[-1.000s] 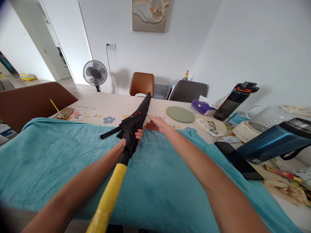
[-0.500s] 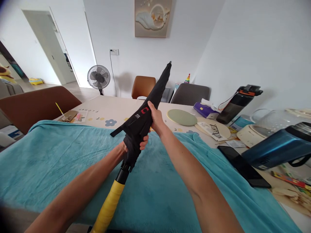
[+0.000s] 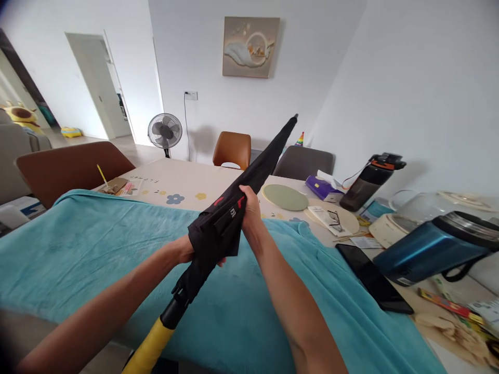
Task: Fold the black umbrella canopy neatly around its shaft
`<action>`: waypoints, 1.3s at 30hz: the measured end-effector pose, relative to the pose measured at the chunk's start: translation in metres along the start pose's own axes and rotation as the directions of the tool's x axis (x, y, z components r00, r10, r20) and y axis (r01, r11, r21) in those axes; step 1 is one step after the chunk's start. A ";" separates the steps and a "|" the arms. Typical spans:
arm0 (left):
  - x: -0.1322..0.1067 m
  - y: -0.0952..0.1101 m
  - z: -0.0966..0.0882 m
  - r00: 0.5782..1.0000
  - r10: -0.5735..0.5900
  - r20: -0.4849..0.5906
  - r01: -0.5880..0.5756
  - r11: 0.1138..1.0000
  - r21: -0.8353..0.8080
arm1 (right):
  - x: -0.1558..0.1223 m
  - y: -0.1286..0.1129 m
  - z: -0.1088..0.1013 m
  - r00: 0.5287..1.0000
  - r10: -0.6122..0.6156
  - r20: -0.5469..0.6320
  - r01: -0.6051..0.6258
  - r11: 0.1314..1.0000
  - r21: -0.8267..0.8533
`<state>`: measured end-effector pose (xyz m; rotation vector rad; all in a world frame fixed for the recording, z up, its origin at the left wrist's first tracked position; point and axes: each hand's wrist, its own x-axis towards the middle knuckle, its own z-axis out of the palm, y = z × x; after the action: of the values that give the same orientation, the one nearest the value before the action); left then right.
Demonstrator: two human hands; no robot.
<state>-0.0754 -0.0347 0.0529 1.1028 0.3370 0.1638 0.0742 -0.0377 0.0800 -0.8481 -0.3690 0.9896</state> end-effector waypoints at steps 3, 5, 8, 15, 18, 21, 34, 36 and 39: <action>-0.008 -0.013 -0.004 0.990 -0.029 0.139 0.045 0.993 -0.114 | -0.004 -0.004 0.000 0.999 -0.033 -0.025 0.034 0.999 0.030; -0.010 -0.024 -0.008 0.970 -0.023 0.242 0.085 0.965 -0.247 | -0.004 -0.008 0.001 0.998 -0.058 -0.038 0.059 0.997 0.042; -0.013 -0.032 -0.007 0.933 -0.072 0.353 0.183 0.939 -0.290 | -0.005 -0.015 0.001 0.994 -0.105 -0.034 0.106 0.993 0.043; -0.023 -0.002 0.029 0.988 -0.104 -0.111 0.120 0.982 0.145 | -0.008 -0.025 -0.002 0.979 -0.201 -0.020 0.201 0.979 0.022; -0.025 0.005 0.038 0.938 0.027 -0.345 0.148 0.869 0.471 | -0.008 -0.023 -0.002 0.978 -0.204 -0.039 0.204 0.979 -0.016; -0.025 0.003 0.040 0.882 0.260 -0.393 0.137 0.656 0.742 | -0.007 -0.020 0.000 0.978 -0.193 -0.084 0.189 0.981 -0.049; -0.041 0.001 0.026 0.948 0.136 -0.289 0.057 0.818 0.572 | -0.006 -0.015 -0.001 0.994 -0.086 -0.066 0.092 0.992 0.083; -0.044 -0.007 0.017 0.993 -0.046 -0.112 0.072 0.969 0.236 | -0.010 -0.018 0.000 0.995 -0.097 -0.033 0.099 0.991 0.090; -0.044 -0.019 0.011 0.989 -0.094 0.113 0.100 0.994 -0.047 | -0.015 -0.022 0.001 0.991 -0.107 0.075 0.099 0.990 0.104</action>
<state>-0.1136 -0.0653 0.0484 1.0364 0.2854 0.0249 0.0784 -0.0559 0.0990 -0.6929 -0.4245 0.9401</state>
